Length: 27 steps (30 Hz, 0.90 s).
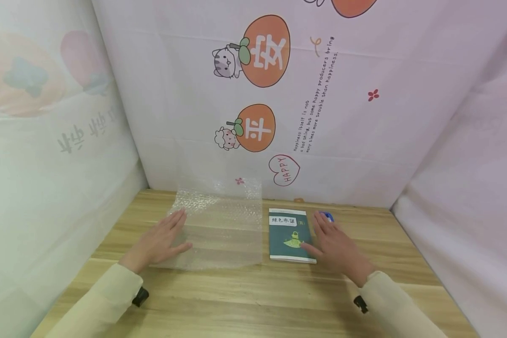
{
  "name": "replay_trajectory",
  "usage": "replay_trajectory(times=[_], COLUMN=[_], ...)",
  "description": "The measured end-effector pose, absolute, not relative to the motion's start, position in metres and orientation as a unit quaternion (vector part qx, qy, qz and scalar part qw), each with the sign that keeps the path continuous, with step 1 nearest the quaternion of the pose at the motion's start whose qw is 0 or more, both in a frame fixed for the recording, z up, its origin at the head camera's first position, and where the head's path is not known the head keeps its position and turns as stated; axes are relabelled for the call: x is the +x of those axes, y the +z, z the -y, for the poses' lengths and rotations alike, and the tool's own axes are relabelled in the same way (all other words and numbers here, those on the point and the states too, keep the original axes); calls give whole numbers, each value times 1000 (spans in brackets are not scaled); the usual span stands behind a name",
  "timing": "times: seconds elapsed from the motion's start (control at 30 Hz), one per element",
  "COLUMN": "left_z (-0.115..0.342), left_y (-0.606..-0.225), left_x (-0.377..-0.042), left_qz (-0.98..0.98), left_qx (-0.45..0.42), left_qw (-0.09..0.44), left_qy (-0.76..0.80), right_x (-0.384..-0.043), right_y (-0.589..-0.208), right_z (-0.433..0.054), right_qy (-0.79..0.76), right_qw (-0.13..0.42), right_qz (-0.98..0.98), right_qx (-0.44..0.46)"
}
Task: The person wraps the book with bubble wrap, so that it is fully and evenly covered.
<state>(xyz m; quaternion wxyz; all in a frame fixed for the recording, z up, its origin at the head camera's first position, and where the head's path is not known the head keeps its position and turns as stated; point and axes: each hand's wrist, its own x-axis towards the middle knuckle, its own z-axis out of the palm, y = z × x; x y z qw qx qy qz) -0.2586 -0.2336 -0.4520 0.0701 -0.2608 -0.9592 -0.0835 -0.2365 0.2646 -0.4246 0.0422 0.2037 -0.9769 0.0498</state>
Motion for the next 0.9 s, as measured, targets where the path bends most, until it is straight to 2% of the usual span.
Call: replay_trajectory(times=[0.23,0.5,0.73,0.9], left_z=[232,230,226,229], left_y=[-455,-465,-469,-481], left_x=[-265,-271,-272,-275], left_qz=[959,955,960,957], left_qx=[-265,-275,-270,-281], left_qw=[59,80,50,50], left_qy=[-79,-76,-55,-61], right_x=[-247,-258,-265,-268], right_y=[-426,-432,-443,-454], right_z=[-232,-196,-166,-151], right_qy=[80,75,61,67], right_qw=[15,4,-15,-36], right_qz=[970,961,959,954], right_qx=[229,266,276,290])
